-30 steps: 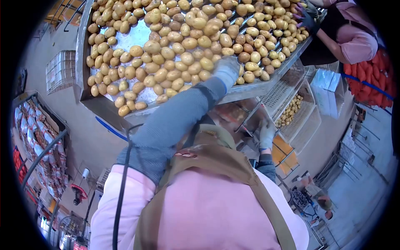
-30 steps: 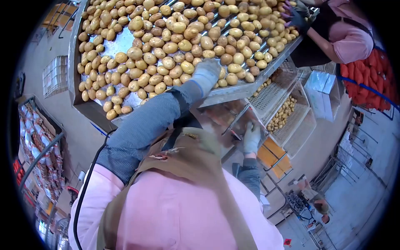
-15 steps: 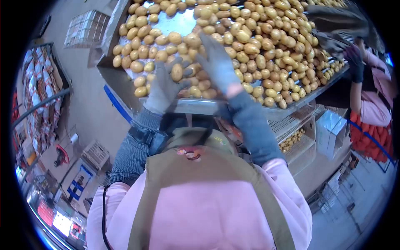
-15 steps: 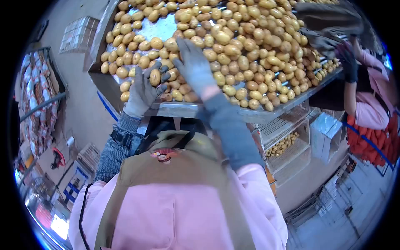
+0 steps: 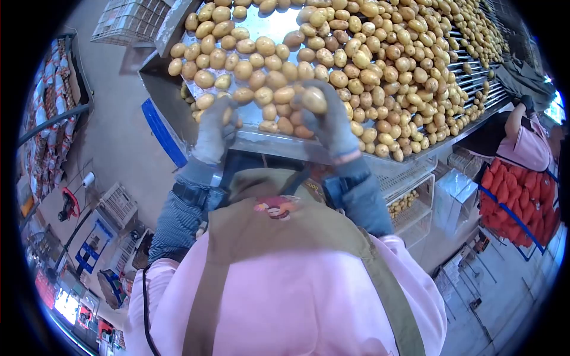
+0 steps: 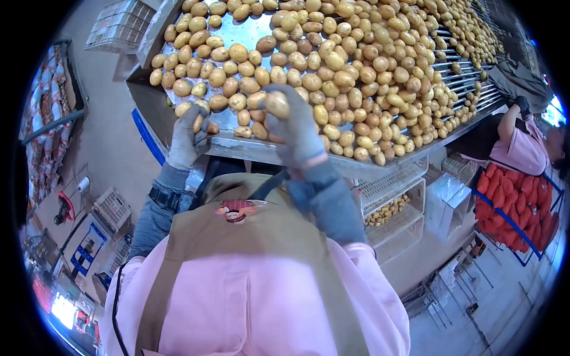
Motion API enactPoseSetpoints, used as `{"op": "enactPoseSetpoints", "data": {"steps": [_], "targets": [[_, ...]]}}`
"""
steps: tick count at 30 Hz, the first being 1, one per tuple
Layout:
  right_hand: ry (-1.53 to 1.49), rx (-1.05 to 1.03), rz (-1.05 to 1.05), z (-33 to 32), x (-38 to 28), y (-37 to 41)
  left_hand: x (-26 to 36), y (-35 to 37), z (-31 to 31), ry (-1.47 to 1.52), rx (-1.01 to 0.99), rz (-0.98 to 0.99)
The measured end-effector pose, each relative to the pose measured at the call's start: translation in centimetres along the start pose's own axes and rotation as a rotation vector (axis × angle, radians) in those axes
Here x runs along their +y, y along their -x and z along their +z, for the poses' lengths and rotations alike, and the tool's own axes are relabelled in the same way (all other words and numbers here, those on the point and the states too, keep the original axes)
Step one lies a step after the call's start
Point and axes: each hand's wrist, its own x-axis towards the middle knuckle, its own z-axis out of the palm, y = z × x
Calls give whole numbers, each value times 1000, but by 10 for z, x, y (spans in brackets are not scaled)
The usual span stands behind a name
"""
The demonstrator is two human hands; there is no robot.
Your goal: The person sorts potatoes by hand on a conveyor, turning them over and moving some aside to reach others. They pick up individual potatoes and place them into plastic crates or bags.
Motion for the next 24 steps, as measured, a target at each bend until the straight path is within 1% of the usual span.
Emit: {"op": "enactPoseSetpoints", "data": {"steps": [1,3,4,5,6,7,8,9,10,11,12,13,15,16,17,18,19,21,22,24], "targets": [[-3,11,72,-30,32,20,1,-2,-6,35,31,-17],[-128,76,376,-48,40,41,0,-4,-9,20,108,3],[-257,127,606,-47,30,55,0,-7,-14,11,148,17],[-391,181,840,-46,24,65,-12,-18,-22,-205,61,169],[-255,209,829,-33,25,59,-23,-28,-31,-405,4,339],[-158,145,720,-20,24,50,-32,-45,-28,-346,30,333],[-4,129,551,-5,40,39,-34,-56,-21,-290,56,330],[160,136,385,10,55,27,-23,-49,4,-327,83,283],[381,184,154,21,81,18,-25,-55,8,-419,78,391],[216,157,216,19,59,12,-26,-65,10,-515,72,502],[160,108,223,10,43,20,-29,-71,9,-613,60,602],[111,62,231,-7,29,33,-23,-69,8,-683,64,545],[-51,217,500,-42,2,49,-12,-60,13,-626,121,451],[-141,316,623,-60,-11,56,-11,-67,12,-646,102,459],[-83,420,586,-88,-6,63,-10,-74,11,-666,82,466],[-37,512,555,-110,1,69,-10,-87,-2,-747,48,534],[74,575,382,-132,16,62,-9,-96,-6,-764,24,618],[339,567,194,-150,23,20,15,-93,23,-1324,192,1115],[500,503,186,-149,13,0,28,-95,35,-1598,290,1364],[822,337,132,-124,33,-37,55,-132,47,-1759,79,1093]]}}
